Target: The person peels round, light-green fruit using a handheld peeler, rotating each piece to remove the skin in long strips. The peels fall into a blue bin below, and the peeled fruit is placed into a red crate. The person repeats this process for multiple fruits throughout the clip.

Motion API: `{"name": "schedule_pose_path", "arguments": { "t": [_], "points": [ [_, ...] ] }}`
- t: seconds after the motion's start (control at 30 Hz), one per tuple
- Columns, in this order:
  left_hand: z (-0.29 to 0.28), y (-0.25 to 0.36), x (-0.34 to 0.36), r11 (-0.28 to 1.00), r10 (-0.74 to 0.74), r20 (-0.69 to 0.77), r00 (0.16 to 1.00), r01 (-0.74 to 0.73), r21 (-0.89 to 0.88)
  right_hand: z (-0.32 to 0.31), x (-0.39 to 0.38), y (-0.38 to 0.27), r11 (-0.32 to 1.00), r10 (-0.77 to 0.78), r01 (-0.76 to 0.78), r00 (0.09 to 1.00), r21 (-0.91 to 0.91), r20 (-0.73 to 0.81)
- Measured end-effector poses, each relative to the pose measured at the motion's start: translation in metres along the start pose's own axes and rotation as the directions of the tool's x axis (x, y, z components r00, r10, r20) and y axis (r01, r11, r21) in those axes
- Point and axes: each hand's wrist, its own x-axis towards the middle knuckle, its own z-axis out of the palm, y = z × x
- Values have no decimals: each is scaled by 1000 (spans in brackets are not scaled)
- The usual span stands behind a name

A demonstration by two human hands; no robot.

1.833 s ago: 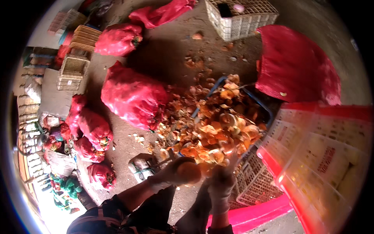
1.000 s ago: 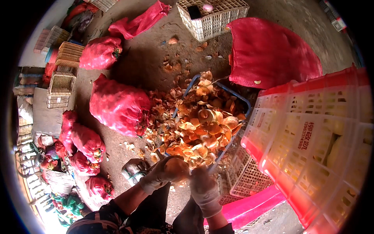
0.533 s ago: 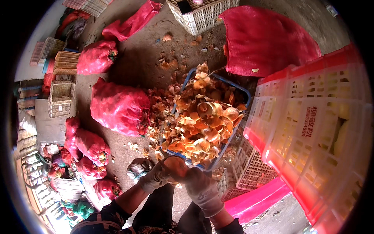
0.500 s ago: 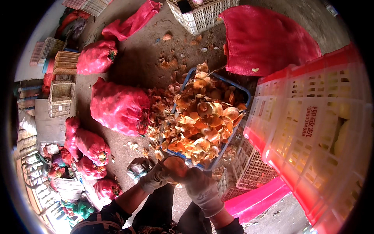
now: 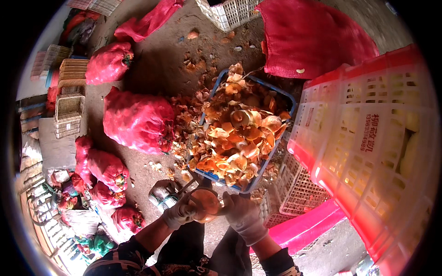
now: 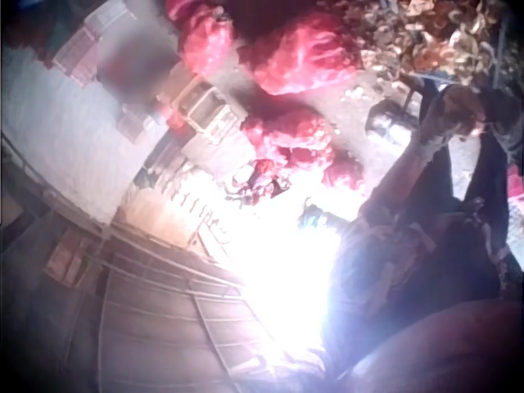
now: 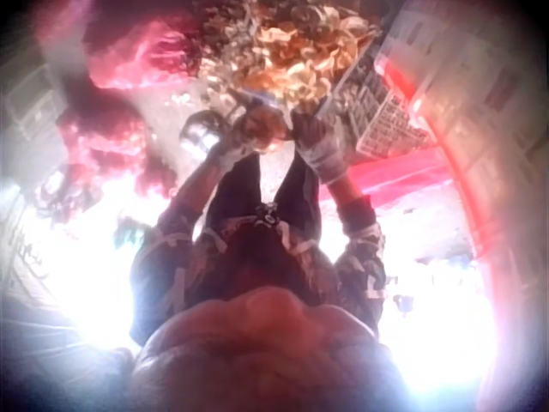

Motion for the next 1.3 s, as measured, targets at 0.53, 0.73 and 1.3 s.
{"name": "schedule_pose_path", "arguments": {
  "t": [0.53, 0.73, 1.3],
  "points": [
    [-27, -47, -7, 929, 232, 8, 973, -224, 295, 97, -53, 56, 807, 449, -483, 876, 342, 176],
    [-16, -10, -2, 959, 282, -108, 953, -278, 46, -4, 12, -49, 454, 575, -434, 810, 778, 117],
    [-19, -7, -8, 872, -64, 2, 998, 57, -486, -5, 3, -27, 997, 67, -71, 993, 40, 101]
  ]
}}
